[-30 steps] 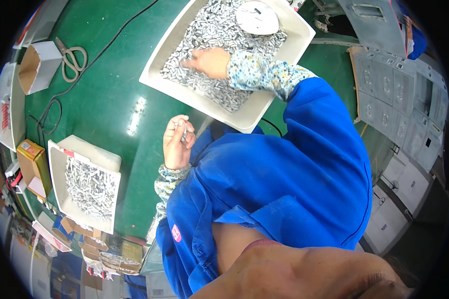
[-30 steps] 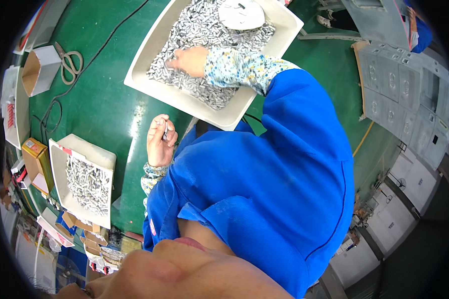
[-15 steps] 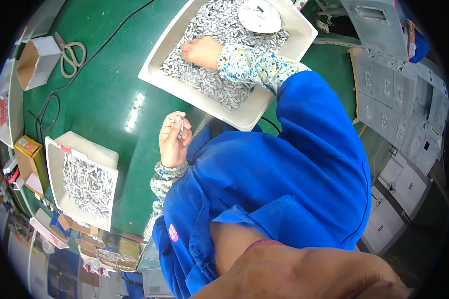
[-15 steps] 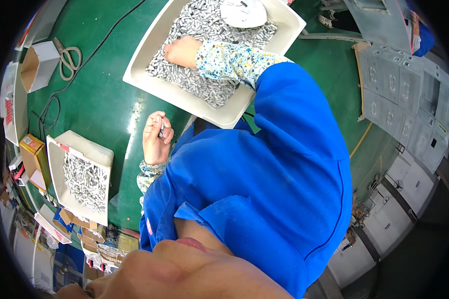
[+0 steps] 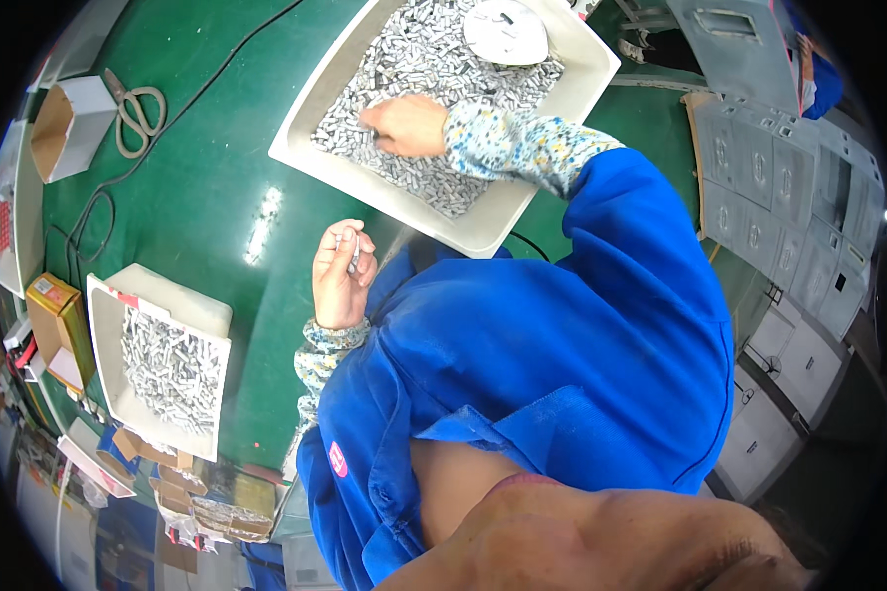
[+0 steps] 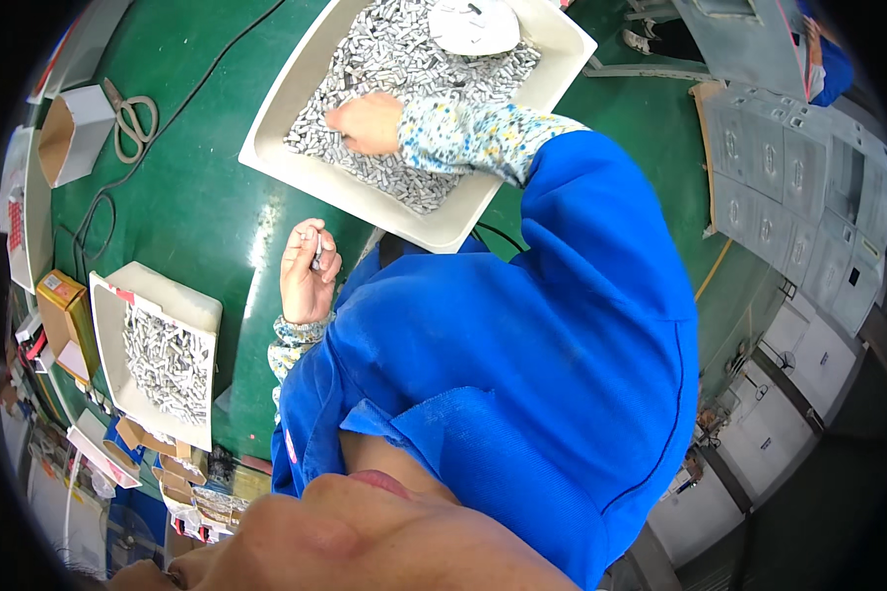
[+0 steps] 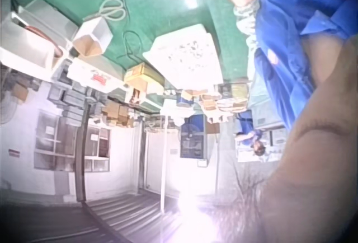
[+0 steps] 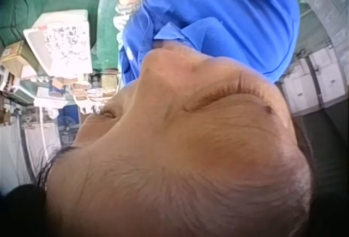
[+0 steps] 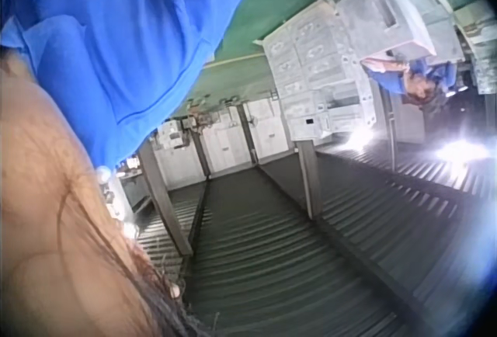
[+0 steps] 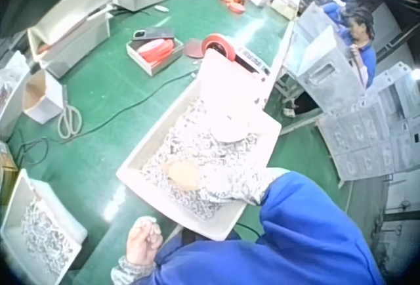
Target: The person sorts small metal components by hand from a large plastic tray into various sorting bins.
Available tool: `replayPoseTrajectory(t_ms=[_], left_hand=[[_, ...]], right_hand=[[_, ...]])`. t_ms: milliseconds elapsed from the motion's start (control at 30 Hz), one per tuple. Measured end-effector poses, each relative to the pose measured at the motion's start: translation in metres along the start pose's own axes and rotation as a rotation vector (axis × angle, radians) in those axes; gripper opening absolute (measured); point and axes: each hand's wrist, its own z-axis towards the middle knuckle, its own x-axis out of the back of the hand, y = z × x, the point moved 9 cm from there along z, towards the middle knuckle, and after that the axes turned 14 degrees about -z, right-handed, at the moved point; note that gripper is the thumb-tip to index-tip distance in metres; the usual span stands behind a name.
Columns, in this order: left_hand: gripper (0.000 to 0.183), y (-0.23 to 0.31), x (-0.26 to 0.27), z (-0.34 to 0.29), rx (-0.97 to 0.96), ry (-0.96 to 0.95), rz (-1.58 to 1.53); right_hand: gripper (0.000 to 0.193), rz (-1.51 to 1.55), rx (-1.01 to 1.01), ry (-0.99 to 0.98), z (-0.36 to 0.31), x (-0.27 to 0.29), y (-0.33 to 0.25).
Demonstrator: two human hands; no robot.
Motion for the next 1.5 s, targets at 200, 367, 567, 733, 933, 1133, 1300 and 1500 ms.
replayPoseTrajectory(t_ms=[200, 367, 567, 733, 933, 1133, 1300, 1500], left_hand=[[0.015, 0.000, -0.005, 0.004, 0.008, -0.008, 0.009], [0.015, 0.000, -0.005, 0.003, 0.003, -0.024, 0.005], [0.015, -0.003, -0.003, 0.000, 0.011, -0.022, -0.013], [0.015, -0.003, -0.001, -0.002, 0.005, -0.014, -0.029], [0.016, -0.005, -0.004, 0.001, 0.017, -0.036, -0.024], [0.017, -0.004, 0.000, 0.001, 0.010, -0.011, -0.022], [0.021, -0.004, -0.001, 0.003, 0.024, 0.023, -0.022], [0.027, -0.020, -0.004, -0.002, 0.140, 0.120, -0.144]], right_hand=[[0.013, -0.208, -0.037, -0.086, -0.003, -0.016, 0.005], [0.021, -0.250, 0.015, -0.139, -0.004, -0.013, 0.015], [0.016, 0.018, -0.056, -0.094, 0.001, -0.013, 0.042], [0.015, 0.176, -0.164, -0.143, -0.008, -0.007, 0.062], [0.007, -0.504, 0.154, 0.043, -0.001, 0.000, 0.007], [0.004, -0.566, 0.149, 0.084, 0.001, 0.003, 0.007], [0.011, -0.009, -0.015, 0.023, -0.020, 0.032, -0.002], [0.013, 0.321, 0.327, -0.091, -0.057, 0.068, -0.113]])
